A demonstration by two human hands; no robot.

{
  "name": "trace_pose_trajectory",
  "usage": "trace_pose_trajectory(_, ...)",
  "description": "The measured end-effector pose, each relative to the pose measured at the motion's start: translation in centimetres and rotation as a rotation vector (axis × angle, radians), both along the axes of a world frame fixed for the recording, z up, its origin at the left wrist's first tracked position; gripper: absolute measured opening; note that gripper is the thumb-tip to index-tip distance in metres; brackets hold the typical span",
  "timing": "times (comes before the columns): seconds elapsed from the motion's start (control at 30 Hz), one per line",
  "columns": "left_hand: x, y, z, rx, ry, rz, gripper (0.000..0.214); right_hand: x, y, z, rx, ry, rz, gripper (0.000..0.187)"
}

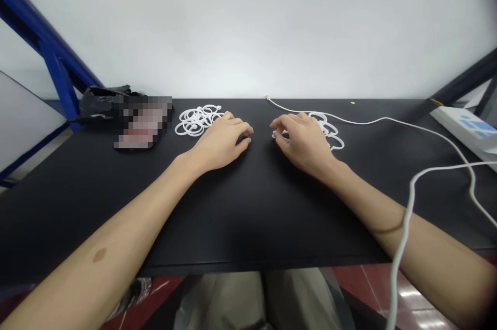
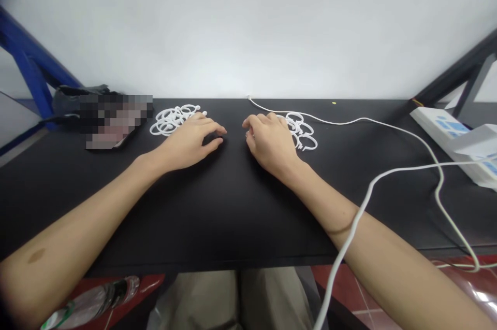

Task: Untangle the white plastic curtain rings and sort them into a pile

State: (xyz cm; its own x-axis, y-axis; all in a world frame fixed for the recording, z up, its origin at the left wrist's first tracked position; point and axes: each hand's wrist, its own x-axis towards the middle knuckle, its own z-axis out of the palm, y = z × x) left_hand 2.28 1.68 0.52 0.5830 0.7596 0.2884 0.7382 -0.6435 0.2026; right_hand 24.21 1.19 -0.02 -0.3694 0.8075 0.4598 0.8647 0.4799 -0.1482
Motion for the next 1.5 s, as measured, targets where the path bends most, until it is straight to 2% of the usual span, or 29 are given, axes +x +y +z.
trace_pose_trajectory(0.13,0.1,0.0,0.0,-0.007,-0.001,-0.002,0.025,-0.1,-0.1,0.0,-0.005,-0.010,0.000,0.021)
trace_pose_trajectory(0.33,0.0,0.0,0.0,-0.006,0.001,-0.011,0.024,0.1,-0.5,-0.3,0.037,-0.141,-0.126,0.027)
trace_pose_trajectory(0.5,0.0,0.1,-0.1,-0.003,0.013,-0.019,0.025,0.1,-0.6,-0.5,0.005,-0.177,-0.088,0.022)
trace_pose_trajectory(0.67,-0.1,0.1,-0.3,0.003,0.014,-0.021,0.026,-0.2,-0.4,-0.2,0.066,-0.081,-0.069,0.023)
trace_pose_trajectory(0.73,-0.1,0.1,-0.3,0.005,0.014,-0.023,0.026,-0.4,-0.6,0.3,0.097,-0.006,0.005,0.020)
trace_pose_trajectory(0.87,-0.1,0.1,-0.3,0.003,0.000,-0.027,0.026,-1.0,-1.5,1.4,0.064,0.126,0.278,0.025)
trace_pose_trajectory(1.03,-0.2,0.2,-0.4,-0.016,-0.034,-0.037,0.027,-2.5,-2.4,1.7,-0.018,0.110,0.448,0.037)
trace_pose_trajectory(1.17,-0.1,0.2,-0.4,-0.016,-0.041,-0.042,0.030,-3.3,-2.2,1.7,0.016,-0.010,0.527,0.038)
trace_pose_trajectory(1.33,0.0,0.2,-0.5,-0.014,-0.046,-0.037,0.028,-4.2,-1.8,2.2,0.062,-0.235,0.561,0.033)
trace_pose_trajectory(1.5,-0.1,0.3,-0.6,-0.005,0.006,-0.053,0.027,-5.2,-1.8,2.7,0.079,-0.367,0.605,0.037)
